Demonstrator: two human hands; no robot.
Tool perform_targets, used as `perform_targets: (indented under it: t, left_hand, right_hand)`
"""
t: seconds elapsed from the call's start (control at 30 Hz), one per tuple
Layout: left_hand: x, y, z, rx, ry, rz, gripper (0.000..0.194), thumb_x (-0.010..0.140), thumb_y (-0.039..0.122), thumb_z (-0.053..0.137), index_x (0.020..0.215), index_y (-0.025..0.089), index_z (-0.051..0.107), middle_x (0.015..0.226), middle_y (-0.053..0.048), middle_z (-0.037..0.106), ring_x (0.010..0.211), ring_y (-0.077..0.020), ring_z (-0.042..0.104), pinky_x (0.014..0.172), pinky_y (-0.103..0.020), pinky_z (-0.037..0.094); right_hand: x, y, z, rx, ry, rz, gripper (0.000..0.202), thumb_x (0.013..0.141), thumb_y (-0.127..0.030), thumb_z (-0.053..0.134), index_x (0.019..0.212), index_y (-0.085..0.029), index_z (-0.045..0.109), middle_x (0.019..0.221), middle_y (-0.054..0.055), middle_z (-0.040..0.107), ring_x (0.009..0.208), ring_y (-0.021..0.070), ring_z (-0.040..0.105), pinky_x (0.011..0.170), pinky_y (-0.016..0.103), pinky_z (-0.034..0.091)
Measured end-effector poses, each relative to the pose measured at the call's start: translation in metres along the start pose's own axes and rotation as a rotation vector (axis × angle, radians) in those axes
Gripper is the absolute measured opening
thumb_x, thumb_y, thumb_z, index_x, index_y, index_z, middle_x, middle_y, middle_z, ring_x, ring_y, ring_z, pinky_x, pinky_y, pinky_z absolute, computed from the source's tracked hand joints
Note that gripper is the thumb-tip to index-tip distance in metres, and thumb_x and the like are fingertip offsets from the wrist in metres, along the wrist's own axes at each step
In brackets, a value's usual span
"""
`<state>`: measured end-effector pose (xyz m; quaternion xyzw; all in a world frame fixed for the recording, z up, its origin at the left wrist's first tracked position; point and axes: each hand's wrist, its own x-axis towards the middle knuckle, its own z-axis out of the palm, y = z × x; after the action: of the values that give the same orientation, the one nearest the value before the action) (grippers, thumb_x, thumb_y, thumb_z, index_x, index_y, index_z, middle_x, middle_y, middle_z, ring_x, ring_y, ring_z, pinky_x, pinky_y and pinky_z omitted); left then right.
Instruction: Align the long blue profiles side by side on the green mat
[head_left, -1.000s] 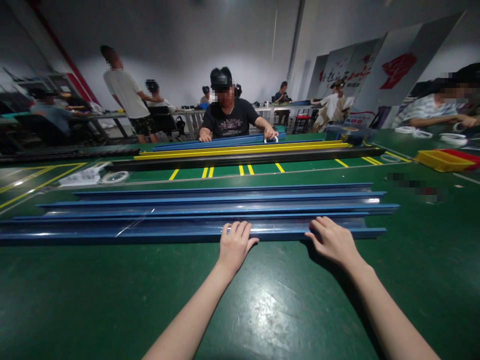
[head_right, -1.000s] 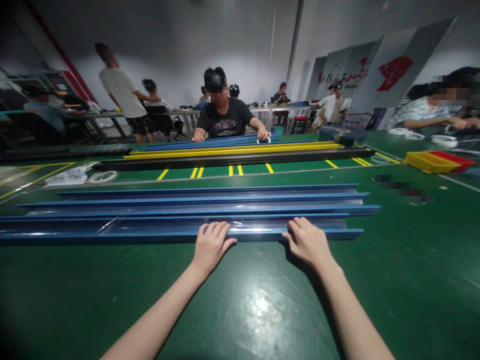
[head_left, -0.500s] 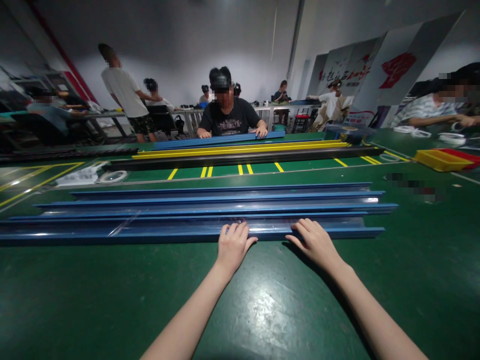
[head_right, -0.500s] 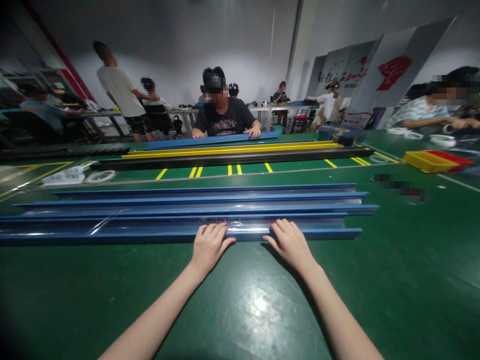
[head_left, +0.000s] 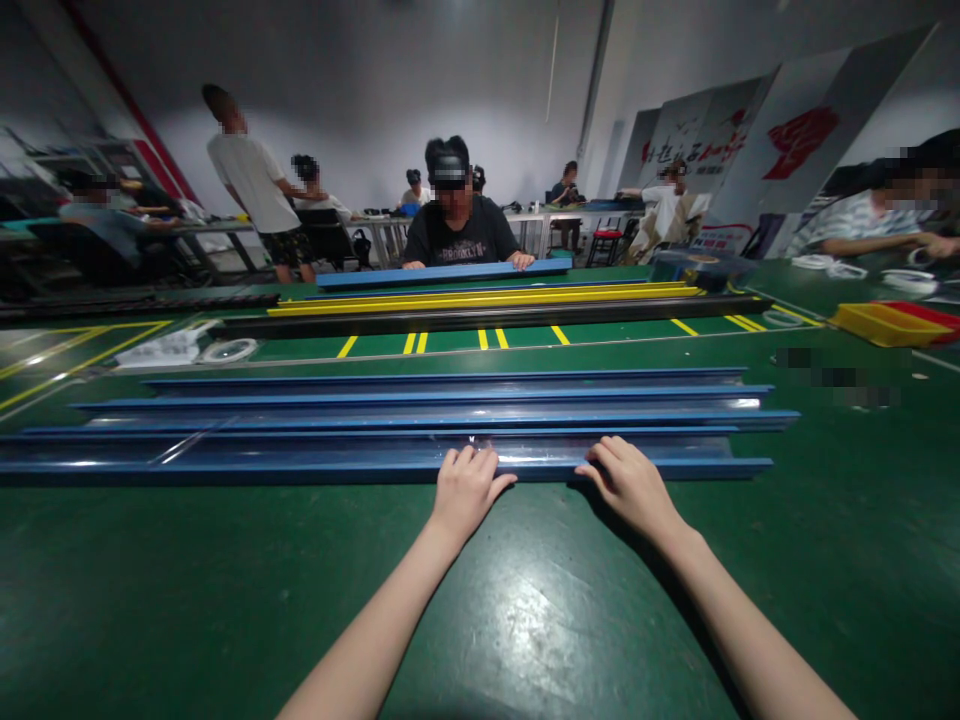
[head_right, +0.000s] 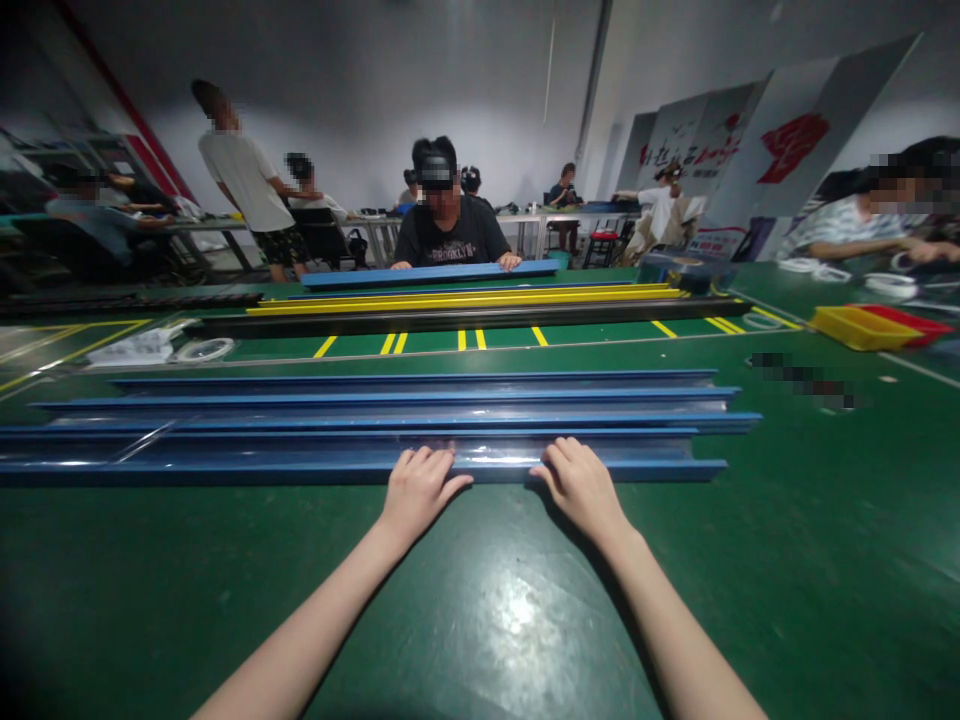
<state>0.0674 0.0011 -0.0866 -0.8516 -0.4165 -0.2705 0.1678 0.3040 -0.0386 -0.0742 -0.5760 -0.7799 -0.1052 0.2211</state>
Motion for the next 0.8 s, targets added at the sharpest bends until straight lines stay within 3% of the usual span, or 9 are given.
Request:
perform_targets:
  t: [0.8]
  left_hand:
    - [0.0019,-0.0028,-0.0011,0.002,-0.035,0.016,0.033,0.078,0.048,0.048,0.067,0.017,0.053,0.061,-0.002,0.057,0.063,-0.0167,0.049,0.058,-0.029,0.028]
  right_hand:
    - [0.0008,-0.0014,-0.0027,-0.013,-0.021,-0.003,0.029,0.085,-0.039,0.036,0.074,-0.017,0.051,0.072,0.005,0.052,0.071,0.0156,0.045,0.063,0.027,0.032]
